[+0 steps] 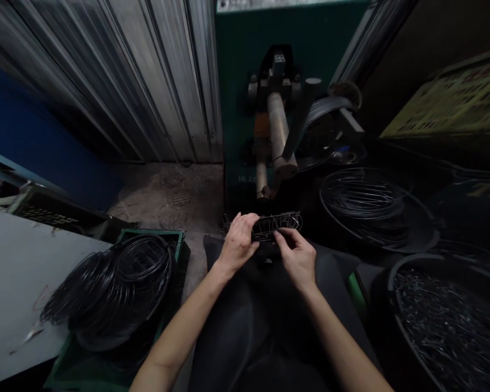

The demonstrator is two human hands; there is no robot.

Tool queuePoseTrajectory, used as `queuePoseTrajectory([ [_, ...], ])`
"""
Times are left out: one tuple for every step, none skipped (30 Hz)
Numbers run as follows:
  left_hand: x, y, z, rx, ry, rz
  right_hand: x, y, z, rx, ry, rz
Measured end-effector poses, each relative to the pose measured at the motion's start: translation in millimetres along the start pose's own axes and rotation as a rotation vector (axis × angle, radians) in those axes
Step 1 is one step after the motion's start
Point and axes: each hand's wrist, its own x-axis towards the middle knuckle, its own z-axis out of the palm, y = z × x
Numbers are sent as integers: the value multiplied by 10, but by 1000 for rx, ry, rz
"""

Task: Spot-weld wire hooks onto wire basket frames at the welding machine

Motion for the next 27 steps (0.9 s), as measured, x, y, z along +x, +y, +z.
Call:
queuePoseTrajectory([
  [3,-9,2,-1,8,4,-6,22,22,-19,23,-29],
  [5,-20,6,-1,14,10,-8,43,41,-41,46,-62],
  [8,-34,12,0,18,17,-7,63,58,-59,65,-95],
  [12,-49,20,0,24,23,-3,79,73,-68,78,-125],
  [17,-65,30,0,28,27,3,89,85,-69,82,-151],
  [22,-82,41,0,34,28,10,95,96,-66,83,-177],
  [29,-98,53,0,39,29,18,96,106,-63,84,-203],
  [38,-114,63,0,44,30,25,94,118,-60,87,-226],
  [47,-128,73,0,47,33,33,91,131,-56,94,-246],
  [58,-140,82,1,50,38,41,90,146,-51,105,-263],
  [69,-152,89,3,54,47,50,90,163,-44,120,-280],
  [80,-162,95,4,62,56,61,94,180,-37,141,-294],
  [91,-172,100,6,69,64,73,101,197,-29,165,-306],
  [102,-182,105,8,78,69,86,112,212,-20,190,-316],
  [112,-192,110,9,88,73,101,124,224,-15,212,-327],
  [121,-202,115,9,98,75,118,138,234,-12,227,-336],
  [130,-212,121,7,106,78,135,152,240,-12,232,-344],
  [138,-222,128,6,112,81,153,165,244,-13,232,-351],
  [144,-232,136,7,118,85,171,177,246,-16,224,-358],
  [150,-242,144,10,124,89,188,188,247,-19,214,-361],
  [154,-252,154,15,128,93,204,199,248,-22,205,-362],
  [158,-261,164,20,132,96,219,210,250,-23,198,-361],
  [162,-270,174,24,134,99,232,220,253,-22,193,-362],
  [166,-279,185,26,136,102,244,231,257,-19,189,-364],
  [171,-288,197,25,136,106,256,242,262,-17,186,-367],
  [176,-297,208,23,139,109,267,253,268,-14,187,-370],
  [183,-306,219,20,141,111,278,264,274,-11,186,-372],
])
